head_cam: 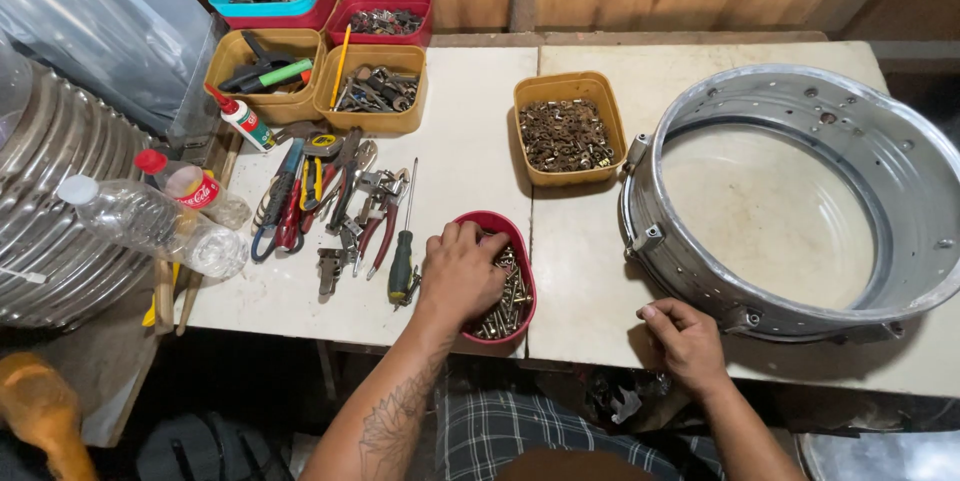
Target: Sorting through small metal screws and lugs in a bowl at a repair bench
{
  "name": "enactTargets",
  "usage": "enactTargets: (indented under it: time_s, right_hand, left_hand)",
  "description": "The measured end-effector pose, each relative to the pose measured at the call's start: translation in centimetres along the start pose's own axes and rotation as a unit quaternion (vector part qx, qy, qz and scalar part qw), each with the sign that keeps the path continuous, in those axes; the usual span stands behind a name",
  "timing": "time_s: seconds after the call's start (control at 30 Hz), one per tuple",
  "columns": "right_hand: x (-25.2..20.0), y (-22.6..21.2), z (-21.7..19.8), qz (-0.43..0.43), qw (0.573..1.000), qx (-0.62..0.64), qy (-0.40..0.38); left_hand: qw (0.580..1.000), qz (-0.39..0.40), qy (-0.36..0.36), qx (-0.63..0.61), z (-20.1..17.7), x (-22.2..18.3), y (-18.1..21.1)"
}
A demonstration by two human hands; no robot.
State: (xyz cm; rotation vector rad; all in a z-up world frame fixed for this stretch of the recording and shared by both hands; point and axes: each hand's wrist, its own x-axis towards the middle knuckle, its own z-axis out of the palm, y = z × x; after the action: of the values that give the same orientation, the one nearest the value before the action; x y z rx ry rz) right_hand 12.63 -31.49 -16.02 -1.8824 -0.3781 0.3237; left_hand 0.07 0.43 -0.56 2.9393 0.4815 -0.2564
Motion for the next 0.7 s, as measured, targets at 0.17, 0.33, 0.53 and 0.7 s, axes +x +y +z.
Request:
enactTargets:
  time_s: [0.17, 0.33, 0.53, 0.7]
  right_hand:
    - [0.1, 0.2, 0.1, 0.008, 1.0, -0.022, -0.006]
    - [0.2, 0.6, 0.1, 0.008, 1.0, 0.005, 0.004]
    - [-0.2, -0.7, 0.1, 0.017, 1.0, 0.017, -0.005]
    - [-0.2, -0.9, 0.1, 0.014, 0.999, 0.027, -0.009]
  left_hand:
    - [0.998, 0.0, -0.053, 0.021, -0.4, 0.3, -0.2]
    - [0.989, -0.012, 0.041, -0.143, 1.1, 0.1, -0.9]
    - [0.997, 0.022, -0.032, -0.063, -0.5, -0.1, -0.7]
    - [0.993, -0.007, 0.037, -0.116, 1.0, 0.1, -0.8]
